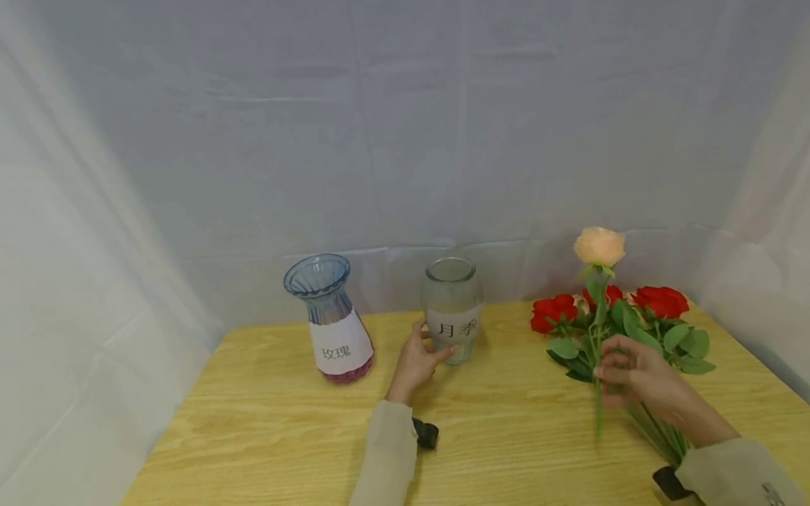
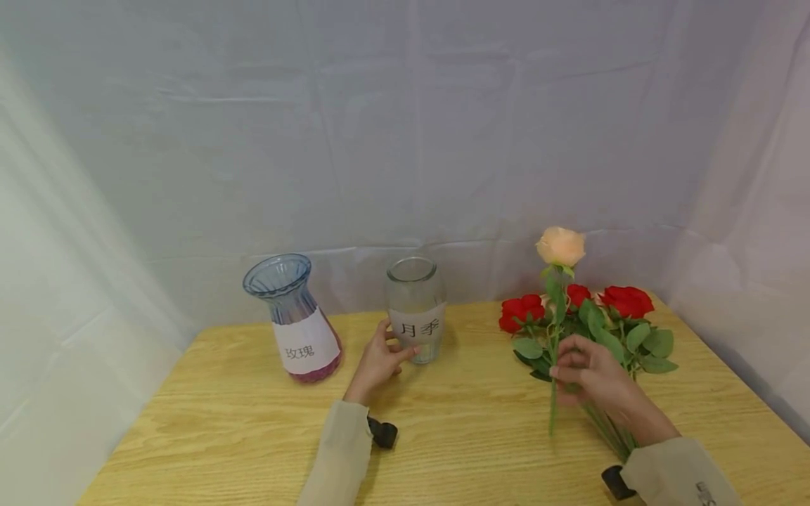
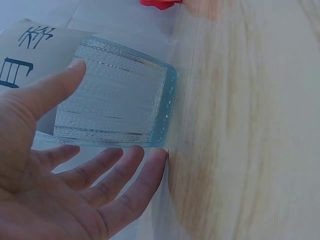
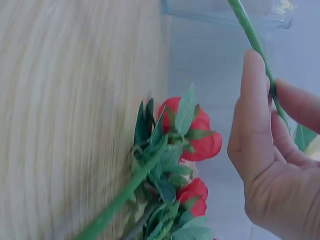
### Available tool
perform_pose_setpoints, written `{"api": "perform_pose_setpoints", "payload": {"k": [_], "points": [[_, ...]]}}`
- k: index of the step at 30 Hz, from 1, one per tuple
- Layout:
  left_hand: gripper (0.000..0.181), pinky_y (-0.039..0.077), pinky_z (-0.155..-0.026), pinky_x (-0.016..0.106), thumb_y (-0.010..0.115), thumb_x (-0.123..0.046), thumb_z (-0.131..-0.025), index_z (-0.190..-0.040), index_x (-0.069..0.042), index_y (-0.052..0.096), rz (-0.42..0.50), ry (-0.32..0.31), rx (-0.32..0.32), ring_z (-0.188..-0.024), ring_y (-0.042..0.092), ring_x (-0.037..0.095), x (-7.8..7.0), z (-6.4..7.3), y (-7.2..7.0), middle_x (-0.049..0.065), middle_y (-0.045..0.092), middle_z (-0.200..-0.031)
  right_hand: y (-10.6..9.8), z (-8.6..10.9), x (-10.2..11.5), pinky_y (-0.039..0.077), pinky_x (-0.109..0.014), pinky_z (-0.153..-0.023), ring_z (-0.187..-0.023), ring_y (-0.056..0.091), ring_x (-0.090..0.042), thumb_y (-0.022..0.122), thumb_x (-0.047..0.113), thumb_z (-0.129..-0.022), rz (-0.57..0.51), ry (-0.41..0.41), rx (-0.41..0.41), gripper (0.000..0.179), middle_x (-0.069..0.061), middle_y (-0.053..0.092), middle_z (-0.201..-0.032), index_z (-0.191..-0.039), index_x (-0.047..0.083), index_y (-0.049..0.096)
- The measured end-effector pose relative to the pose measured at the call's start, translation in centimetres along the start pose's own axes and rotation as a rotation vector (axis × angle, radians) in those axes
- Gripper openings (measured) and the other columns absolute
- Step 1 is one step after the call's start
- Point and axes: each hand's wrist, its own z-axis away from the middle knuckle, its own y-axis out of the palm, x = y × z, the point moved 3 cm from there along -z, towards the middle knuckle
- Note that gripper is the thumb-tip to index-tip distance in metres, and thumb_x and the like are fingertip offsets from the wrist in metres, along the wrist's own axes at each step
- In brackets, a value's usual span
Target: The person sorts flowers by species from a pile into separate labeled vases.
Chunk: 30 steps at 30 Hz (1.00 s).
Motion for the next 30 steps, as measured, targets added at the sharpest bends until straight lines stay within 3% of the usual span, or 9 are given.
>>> {"api": "perform_pose_setpoints", "payload": {"k": [9, 17, 23, 30], "points": [[0.079, 0.054, -0.077, 0.045, 0.080, -0.013, -0.089, -0.151, 0.002, 0.035, -0.004, -0.004, 0.002, -0.108, 0.061, 0.041, 0.1, 0.0, 0.0, 0.031, 0.054, -0.133, 0.3, -0.6, 0.4, 0.060, -0.042, -0.077, -0.083, 0.064, -0.020, 0.056, 0.000, -0.103, -0.161, -0.072, -0.149, 0.012, -0.005, 0.058, -0.088, -0.105, 0.006, 0.046], [0.078, 0.054, -0.076, 0.045, 0.079, -0.014, -0.089, -0.151, 0.002, 0.035, -0.002, -0.005, 0.002, -0.107, 0.061, 0.040, 0.1, 0.0, 0.0, 0.031, 0.054, -0.133, 1.3, -1.2, 0.8, 0.060, -0.041, -0.075, -0.080, 0.065, -0.019, 0.054, 0.000, -0.103, -0.299, -0.195, -0.192, 0.010, -0.004, 0.062, -0.085, -0.103, 0.008, 0.049], [0.078, 0.054, -0.077, 0.045, 0.079, -0.013, -0.089, -0.151, 0.003, 0.035, -0.010, 0.001, 0.001, -0.108, 0.061, 0.041, 0.1, 0.1, 0.0, 0.031, 0.055, -0.133, 2.2, -1.8, 1.4, 0.060, -0.040, -0.075, -0.080, 0.065, -0.018, 0.054, -0.001, -0.103, -0.393, -0.214, -0.215, 0.015, -0.001, 0.062, -0.085, -0.107, 0.009, 0.044], [0.078, 0.052, -0.067, 0.037, 0.079, -0.012, -0.089, -0.151, 0.003, 0.034, -0.005, 0.005, -0.001, -0.099, 0.061, 0.035, 0.1, -0.1, 0.0, 0.031, 0.055, -0.132, 3.2, -2.5, 2.2, 0.060, -0.039, -0.077, -0.081, 0.066, -0.015, 0.054, 0.001, -0.104, -0.442, -0.224, -0.248, 0.018, 0.000, 0.060, -0.086, -0.108, 0.008, 0.038]]}}
